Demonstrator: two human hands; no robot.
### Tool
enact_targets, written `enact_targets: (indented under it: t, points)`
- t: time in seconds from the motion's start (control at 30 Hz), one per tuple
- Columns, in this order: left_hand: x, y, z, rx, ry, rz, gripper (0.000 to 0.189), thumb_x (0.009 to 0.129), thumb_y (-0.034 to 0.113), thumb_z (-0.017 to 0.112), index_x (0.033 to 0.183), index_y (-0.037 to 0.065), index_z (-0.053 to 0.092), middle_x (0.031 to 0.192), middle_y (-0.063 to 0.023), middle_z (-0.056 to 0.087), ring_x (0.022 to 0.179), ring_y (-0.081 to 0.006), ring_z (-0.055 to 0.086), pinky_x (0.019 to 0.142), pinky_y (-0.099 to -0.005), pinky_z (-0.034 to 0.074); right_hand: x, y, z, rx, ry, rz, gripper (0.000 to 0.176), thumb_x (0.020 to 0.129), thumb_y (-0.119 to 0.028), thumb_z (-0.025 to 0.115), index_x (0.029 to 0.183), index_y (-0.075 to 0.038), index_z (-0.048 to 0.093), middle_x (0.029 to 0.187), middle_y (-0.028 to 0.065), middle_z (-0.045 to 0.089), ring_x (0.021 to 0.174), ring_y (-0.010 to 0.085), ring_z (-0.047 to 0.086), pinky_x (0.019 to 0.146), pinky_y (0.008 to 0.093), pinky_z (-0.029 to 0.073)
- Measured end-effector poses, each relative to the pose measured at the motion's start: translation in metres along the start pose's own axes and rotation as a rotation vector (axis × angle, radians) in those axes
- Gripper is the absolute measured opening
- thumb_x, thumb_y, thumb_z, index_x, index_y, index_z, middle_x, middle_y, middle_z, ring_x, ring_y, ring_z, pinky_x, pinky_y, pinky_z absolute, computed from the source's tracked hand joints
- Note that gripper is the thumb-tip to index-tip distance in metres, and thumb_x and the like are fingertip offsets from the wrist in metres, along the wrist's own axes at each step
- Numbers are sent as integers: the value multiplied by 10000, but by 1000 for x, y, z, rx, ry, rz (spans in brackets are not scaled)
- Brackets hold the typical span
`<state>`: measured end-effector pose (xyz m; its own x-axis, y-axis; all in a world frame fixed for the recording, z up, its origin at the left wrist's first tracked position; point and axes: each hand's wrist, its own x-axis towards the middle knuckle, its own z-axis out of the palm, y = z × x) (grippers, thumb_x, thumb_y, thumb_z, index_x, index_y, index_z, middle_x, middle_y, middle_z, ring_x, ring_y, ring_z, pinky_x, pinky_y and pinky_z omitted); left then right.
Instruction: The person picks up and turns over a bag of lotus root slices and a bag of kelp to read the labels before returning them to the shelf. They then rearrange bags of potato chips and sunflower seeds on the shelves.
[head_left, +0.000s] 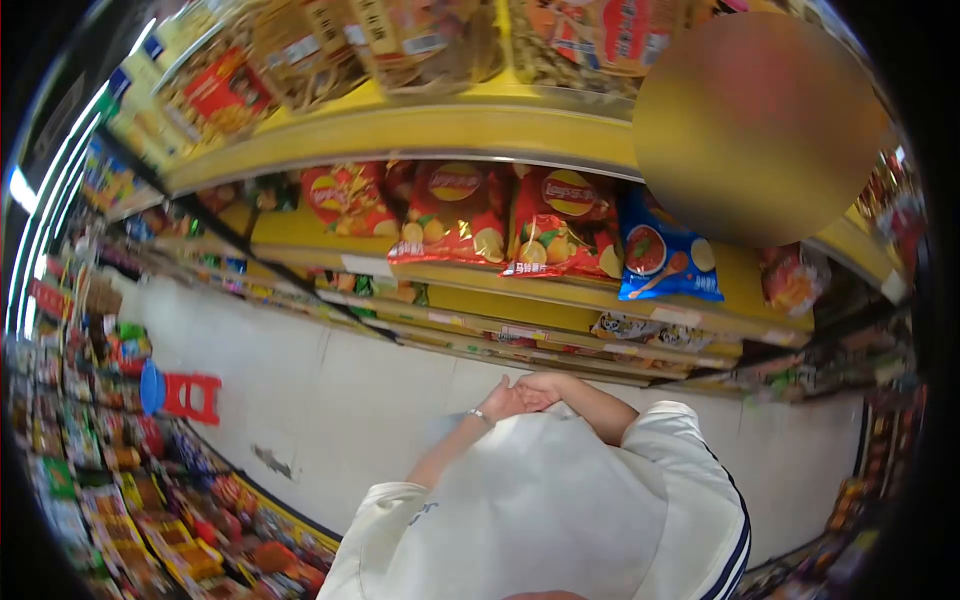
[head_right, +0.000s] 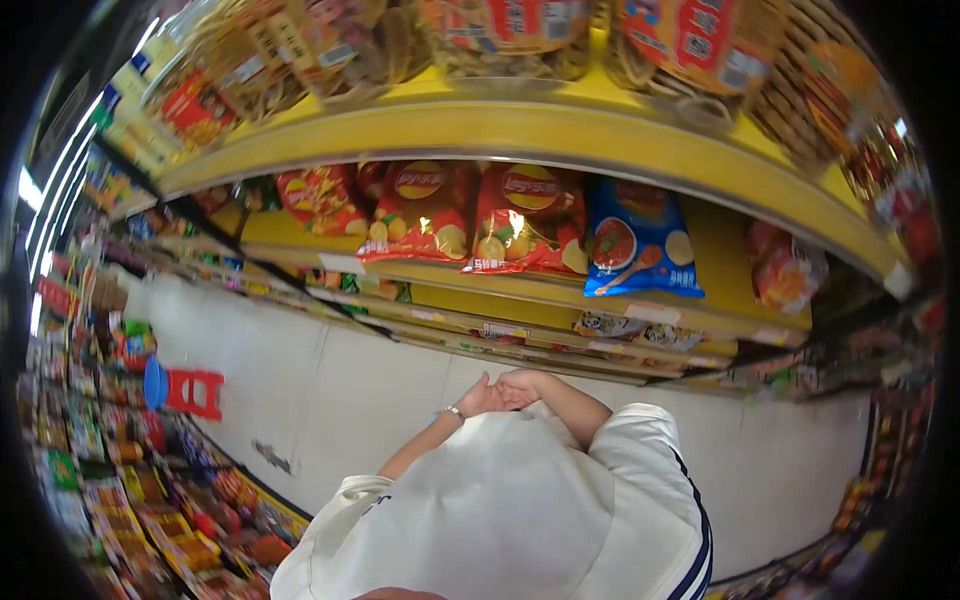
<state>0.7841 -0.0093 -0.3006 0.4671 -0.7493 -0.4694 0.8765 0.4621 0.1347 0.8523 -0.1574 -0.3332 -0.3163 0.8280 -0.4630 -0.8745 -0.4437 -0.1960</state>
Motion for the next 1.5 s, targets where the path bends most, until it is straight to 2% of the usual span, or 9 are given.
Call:
enact_targets:
  t: [0.2,0.3,0.37,0.43,0.5,0.57,0.83,1.17,1.5]
  points:
    - [-39,31,-4,247,-80,-34,698,880,611,135,1340,109,288,1277,-186,456,1223,-328,400,1034,-448,300,-8,1,108,-154,499,-458,441,941,-418,306,1127,-73,507,973,81,627,814,167,617,645,316,523]
    - [-84,43,-29,862,-33,34,554,937,508,249,1288,100,381,1204,-132,536,1141,-292,488,980,-404,368,77,25,20,-426,887,-635,329,876,-232,454,1178,-108,497,996,109,632,874,258,628,727,350,508]
    - [-103,54,-108,1807,187,-26,519,959,453,238,1146,64,528,1115,-97,593,1055,-220,549,905,-374,424,58,33,72,-1026,1356,-120,349,822,-174,489,1158,-89,525,1035,144,621,915,300,612,786,380,483]
    - [-136,75,-112,2380,49,-129,389,955,313,336,990,36,607,1011,-110,623,971,-224,583,838,-367,451,58,38,76,-1095,1241,67,361,833,-186,482,1177,-81,510,1059,160,610,931,304,605,787,394,477]
    - [-177,84,-130,1659,357,358,238,898,138,406,957,22,606,901,-130,621,862,-298,587,794,-373,460,52,42,88,-1162,1124,236,375,843,-198,476,1196,-73,496,1083,177,598,946,308,599,788,407,471]
    - [-216,119,-70,2085,229,668,186,818,23,449,937,16,591,876,-155,589,837,-342,552,792,-380,451,38,61,131,-650,1339,-589,393,847,-183,478,1211,-36,464,1025,171,612,913,306,598,787,406,464]
    - [-261,232,143,2162,395,1896,258,729,40,559,987,29,550,1014,-145,553,971,-326,503,855,-428,370,-8,27,265,-666,2001,-1309,402,784,-20,529,1175,14,442,1037,167,550,965,317,542,837,394,431]
    - [-236,254,168,2396,450,1794,441,747,364,602,1061,62,539,997,-92,560,945,-273,492,817,-389,346,-31,-87,338,-1873,2434,-1186,527,702,-59,617,1201,-26,448,1150,124,495,1118,271,452,930,426,348]
    - [-200,272,142,2090,439,1996,220,797,265,475,893,98,582,826,-76,524,815,-270,467,768,-391,326,-35,-149,311,-1903,2603,-1054,327,710,-247,640,954,-56,536,918,81,530,900,245,500,809,391,374]
